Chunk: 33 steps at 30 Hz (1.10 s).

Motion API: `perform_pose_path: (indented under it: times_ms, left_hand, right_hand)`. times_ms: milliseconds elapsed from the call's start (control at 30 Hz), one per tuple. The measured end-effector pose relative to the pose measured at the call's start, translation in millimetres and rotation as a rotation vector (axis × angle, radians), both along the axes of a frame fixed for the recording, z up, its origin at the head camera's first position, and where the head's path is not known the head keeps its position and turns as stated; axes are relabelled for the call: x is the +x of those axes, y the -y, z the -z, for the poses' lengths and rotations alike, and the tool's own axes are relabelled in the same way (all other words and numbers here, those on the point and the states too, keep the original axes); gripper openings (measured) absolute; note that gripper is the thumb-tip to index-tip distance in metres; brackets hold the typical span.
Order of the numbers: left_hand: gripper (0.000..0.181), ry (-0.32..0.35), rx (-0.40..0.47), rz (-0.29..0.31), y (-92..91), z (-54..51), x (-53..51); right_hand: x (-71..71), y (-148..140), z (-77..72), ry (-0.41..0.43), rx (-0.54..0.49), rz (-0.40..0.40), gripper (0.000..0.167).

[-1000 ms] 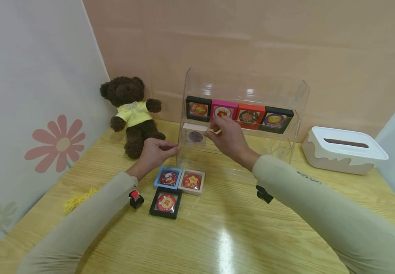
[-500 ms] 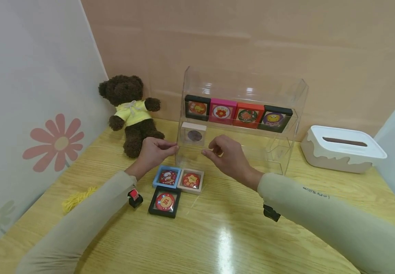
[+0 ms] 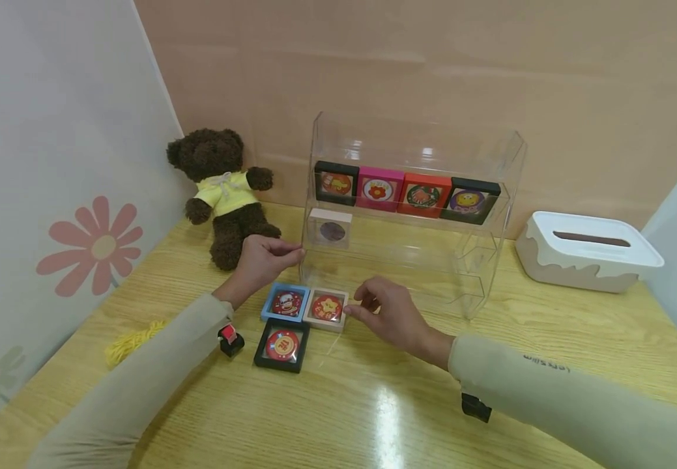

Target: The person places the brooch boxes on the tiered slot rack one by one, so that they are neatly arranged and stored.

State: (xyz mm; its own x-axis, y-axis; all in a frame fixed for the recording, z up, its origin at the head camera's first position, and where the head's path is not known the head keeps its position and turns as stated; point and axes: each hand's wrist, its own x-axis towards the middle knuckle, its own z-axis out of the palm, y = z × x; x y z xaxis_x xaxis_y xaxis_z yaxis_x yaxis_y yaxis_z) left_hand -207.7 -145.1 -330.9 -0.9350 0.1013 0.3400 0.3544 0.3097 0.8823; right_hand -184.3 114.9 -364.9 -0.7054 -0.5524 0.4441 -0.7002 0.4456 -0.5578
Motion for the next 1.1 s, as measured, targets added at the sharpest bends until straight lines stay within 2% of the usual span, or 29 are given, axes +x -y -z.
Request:
perform_pose_path:
  times_ms: [200,367,633,1100]
  left_hand:
    - [0.014,0.007,-0.007,-0.004,0.4,-0.4,1.0]
    - [0.014,0.012,-0.013,-0.007,0.2,-0.7,1.3]
    - [0.014,0.015,-0.016,-0.006,-0.5,-1.2,0.8]
    - [0.014,0.029,-0.019,-0.006,-0.6,-2.2,1.0]
  right_hand:
    - [5.9,0,8.7,0.097,0.013,0.02,0.023]
    - [10.1,3,15.6,0.166,0.062,0.04,0.033]
    - [9.4,12,19.6,0.174,0.079,0.088,0.042]
    - [6.9,21,21.4,0.252,0.061,0.153,0.043]
